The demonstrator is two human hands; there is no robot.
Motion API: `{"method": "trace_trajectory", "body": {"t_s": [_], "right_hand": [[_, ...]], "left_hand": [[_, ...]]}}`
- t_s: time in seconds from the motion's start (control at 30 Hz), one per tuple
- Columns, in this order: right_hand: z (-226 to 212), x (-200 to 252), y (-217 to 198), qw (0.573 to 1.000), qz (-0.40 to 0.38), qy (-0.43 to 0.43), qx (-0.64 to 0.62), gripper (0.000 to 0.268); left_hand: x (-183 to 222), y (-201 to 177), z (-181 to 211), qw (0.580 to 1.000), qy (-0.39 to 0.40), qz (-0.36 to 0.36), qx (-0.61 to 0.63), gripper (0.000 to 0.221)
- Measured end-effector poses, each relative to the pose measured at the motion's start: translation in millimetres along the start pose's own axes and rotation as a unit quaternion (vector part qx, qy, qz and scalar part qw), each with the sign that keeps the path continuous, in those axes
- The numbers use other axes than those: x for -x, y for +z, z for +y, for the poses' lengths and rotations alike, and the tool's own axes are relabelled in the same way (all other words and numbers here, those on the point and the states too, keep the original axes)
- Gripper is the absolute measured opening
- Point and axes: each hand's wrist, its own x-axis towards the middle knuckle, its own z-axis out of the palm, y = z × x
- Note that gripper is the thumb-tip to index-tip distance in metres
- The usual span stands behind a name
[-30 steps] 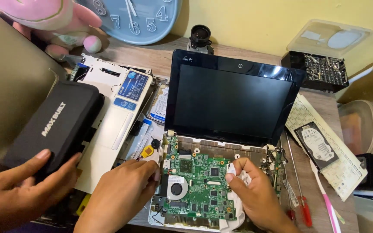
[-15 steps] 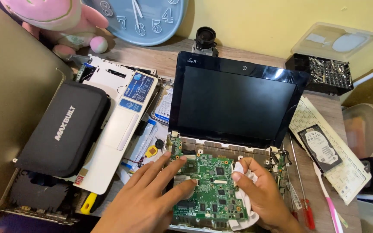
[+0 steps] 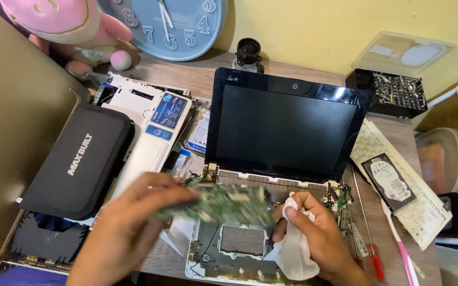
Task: Disassembling a laptop and wiping the screen with a cloth.
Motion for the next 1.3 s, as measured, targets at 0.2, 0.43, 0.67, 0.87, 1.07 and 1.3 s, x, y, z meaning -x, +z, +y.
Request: {"method": "trace_trajectory", "body": {"t_s": [0.2, 0.43, 0.67, 0.87, 1.07, 1.3], "right_hand": [[4, -1, -1, 0.999, -0.033, -0.019, -0.017, 0.019], [2, 0, -1, 0.999, -0.032, -0.008, -0.014, 0.021], [-1, 1, 2, 1.0, -0.029, -0.008, -0.006, 0.019], [-2, 2, 2, 1.0, -0.019, -0.012, -0.006, 0.02], [-6, 6, 4, 0.999, -0.03, -0.021, -0.02, 0.02], [-7, 6, 2, 0.999, -0.028, -0.028, -0.014, 0.019]], "left_hand": [[-3, -5, -2, 0.966, -0.186, 0.178, 0.007, 0.017], [1, 1, -22, 0.913, -0.307, 0.222, -0.153, 0.055], [5, 4, -42, 0.89, -0.303, 0.182, -0.289, 0.052], [-2, -3, -28, 0.893, -0.312, 0.178, -0.272, 0.092], [4, -10, -28, 0.89, -0.31, 0.18, -0.281, 0.078], [8, -27, -26, 0.885, -0.295, 0.18, -0.311, 0.052]]}}
